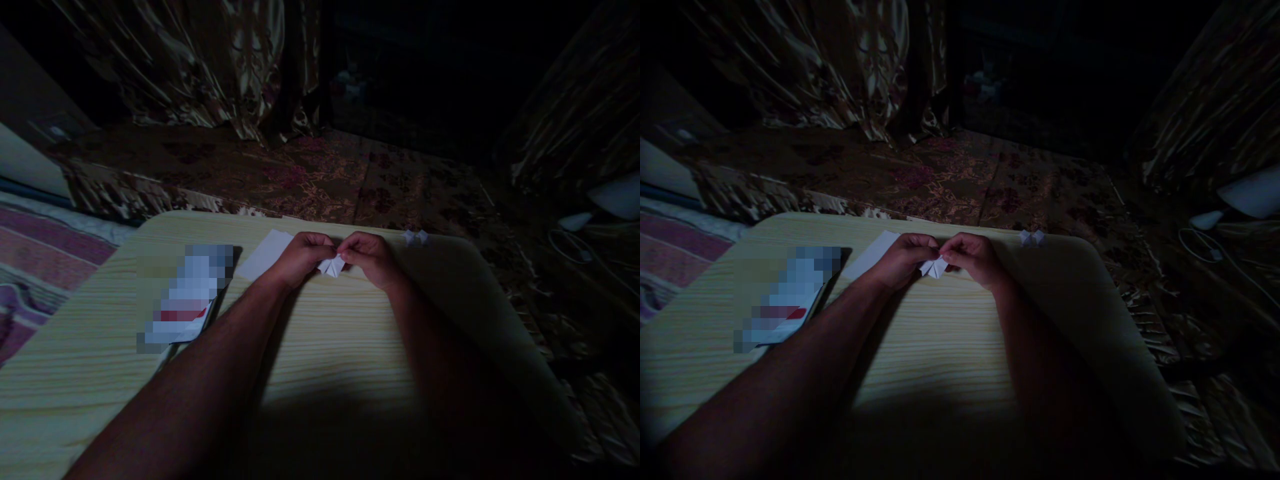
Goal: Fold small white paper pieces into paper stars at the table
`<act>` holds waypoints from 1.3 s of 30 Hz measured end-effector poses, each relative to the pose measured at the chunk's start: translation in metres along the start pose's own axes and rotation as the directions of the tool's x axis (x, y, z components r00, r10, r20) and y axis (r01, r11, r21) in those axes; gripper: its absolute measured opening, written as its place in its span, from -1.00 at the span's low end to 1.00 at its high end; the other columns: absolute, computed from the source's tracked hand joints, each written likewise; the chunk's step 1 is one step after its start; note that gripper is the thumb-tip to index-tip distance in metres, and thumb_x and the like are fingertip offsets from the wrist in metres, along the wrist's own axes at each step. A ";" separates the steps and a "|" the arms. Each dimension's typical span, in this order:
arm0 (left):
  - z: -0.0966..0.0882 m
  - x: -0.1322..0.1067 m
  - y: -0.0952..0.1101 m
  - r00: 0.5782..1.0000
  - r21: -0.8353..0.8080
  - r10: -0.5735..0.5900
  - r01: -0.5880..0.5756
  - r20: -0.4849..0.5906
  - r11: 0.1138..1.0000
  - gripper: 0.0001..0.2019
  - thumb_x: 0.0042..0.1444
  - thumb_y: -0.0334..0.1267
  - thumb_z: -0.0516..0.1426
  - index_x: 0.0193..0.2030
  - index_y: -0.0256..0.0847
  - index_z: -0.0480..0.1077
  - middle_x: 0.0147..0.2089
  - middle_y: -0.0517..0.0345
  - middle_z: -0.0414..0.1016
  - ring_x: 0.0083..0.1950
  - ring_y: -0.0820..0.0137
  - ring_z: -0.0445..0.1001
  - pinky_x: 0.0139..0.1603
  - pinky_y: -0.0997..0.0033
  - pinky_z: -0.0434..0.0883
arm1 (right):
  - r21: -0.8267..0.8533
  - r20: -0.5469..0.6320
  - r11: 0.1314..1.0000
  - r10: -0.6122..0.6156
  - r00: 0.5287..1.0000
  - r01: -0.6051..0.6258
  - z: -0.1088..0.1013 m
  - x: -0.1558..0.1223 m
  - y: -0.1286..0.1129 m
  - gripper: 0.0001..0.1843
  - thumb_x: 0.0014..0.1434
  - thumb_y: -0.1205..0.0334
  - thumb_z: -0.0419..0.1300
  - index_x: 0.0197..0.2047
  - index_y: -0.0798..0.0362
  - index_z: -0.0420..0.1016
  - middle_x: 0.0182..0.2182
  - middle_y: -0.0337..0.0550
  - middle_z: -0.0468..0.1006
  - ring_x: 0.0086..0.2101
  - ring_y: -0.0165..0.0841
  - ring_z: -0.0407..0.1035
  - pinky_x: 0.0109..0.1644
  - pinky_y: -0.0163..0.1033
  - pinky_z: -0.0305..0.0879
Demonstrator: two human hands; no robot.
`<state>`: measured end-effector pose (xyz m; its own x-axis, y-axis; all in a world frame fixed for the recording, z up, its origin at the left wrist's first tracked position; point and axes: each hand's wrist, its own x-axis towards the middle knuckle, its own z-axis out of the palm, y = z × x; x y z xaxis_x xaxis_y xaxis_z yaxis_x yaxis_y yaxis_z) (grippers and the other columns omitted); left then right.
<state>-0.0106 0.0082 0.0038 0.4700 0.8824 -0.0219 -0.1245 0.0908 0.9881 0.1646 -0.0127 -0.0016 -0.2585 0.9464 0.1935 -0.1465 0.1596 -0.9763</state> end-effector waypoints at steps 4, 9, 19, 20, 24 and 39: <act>0.000 -0.002 0.005 0.998 0.010 -0.038 0.037 0.050 0.999 -0.89 -0.14 -0.30 0.23 -0.54 -0.31 0.44 -0.64 0.24 0.33 -0.61 0.55 0.20 -0.53 0.48 0.09 | 0.056 0.049 0.997 0.047 0.998 -0.050 -0.002 -0.001 -0.001 -0.74 -0.03 0.10 0.38 -0.34 0.09 0.51 -0.50 -0.25 0.53 -0.51 -0.47 0.38 -0.42 -0.35 0.32; -0.002 -0.003 0.005 0.997 0.055 -0.024 0.020 0.068 0.998 -0.89 -0.13 -0.30 0.25 -0.52 -0.31 0.45 -0.62 0.24 0.34 -0.59 0.55 0.21 -0.50 0.48 0.12 | 0.089 0.074 0.993 0.072 0.995 -0.079 -0.004 0.000 -0.001 -0.73 -0.04 0.10 0.39 -0.35 0.08 0.49 -0.48 -0.27 0.50 -0.47 -0.46 0.38 -0.39 -0.35 0.33; -0.002 -0.003 0.008 0.995 0.089 -0.059 0.052 0.082 0.995 -0.89 -0.16 -0.32 0.28 -0.50 -0.31 0.46 -0.59 0.23 0.40 -0.56 0.55 0.28 -0.48 0.52 0.18 | 0.068 0.089 0.996 0.043 0.995 -0.049 -0.006 -0.001 -0.002 -0.77 -0.03 0.14 0.38 -0.36 0.08 0.51 -0.46 -0.26 0.51 -0.45 -0.48 0.36 -0.35 -0.36 0.28; -0.002 -0.003 0.008 0.995 0.089 -0.061 0.054 0.082 0.995 -0.89 -0.16 -0.32 0.28 -0.50 -0.32 0.46 -0.59 0.23 0.40 -0.56 0.55 0.29 -0.48 0.52 0.18 | 0.060 0.083 0.997 0.048 0.995 -0.053 -0.006 -0.001 -0.002 -0.76 -0.04 0.13 0.39 -0.36 0.08 0.51 -0.46 -0.26 0.51 -0.45 -0.47 0.35 -0.35 -0.35 0.28; -0.002 -0.003 0.009 0.994 0.102 -0.067 0.058 0.087 0.993 -0.89 -0.16 -0.33 0.28 -0.50 -0.32 0.46 -0.59 0.23 0.41 -0.57 0.55 0.29 -0.48 0.52 0.19 | 0.066 0.073 0.996 0.049 0.996 -0.054 -0.005 0.000 -0.002 -0.73 -0.08 0.11 0.41 -0.37 0.09 0.51 -0.47 -0.26 0.51 -0.46 -0.47 0.34 -0.36 -0.35 0.27; -0.001 -0.003 0.009 0.995 0.148 -0.072 0.060 0.076 0.987 -0.89 -0.18 -0.32 0.28 -0.49 -0.31 0.47 -0.60 0.24 0.40 -0.58 0.56 0.28 -0.50 0.53 0.21 | 0.033 0.072 0.999 0.029 0.997 -0.032 -0.007 0.000 -0.001 -0.72 -0.08 0.10 0.40 -0.37 0.07 0.48 -0.47 -0.27 0.47 -0.45 -0.47 0.32 -0.36 -0.36 0.24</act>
<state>-0.0135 0.0067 0.0126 0.5425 0.8361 -0.0815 0.0346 0.0746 0.9966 0.1710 -0.0107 -0.0016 -0.3310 0.9280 0.1712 -0.1692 0.1201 -0.9782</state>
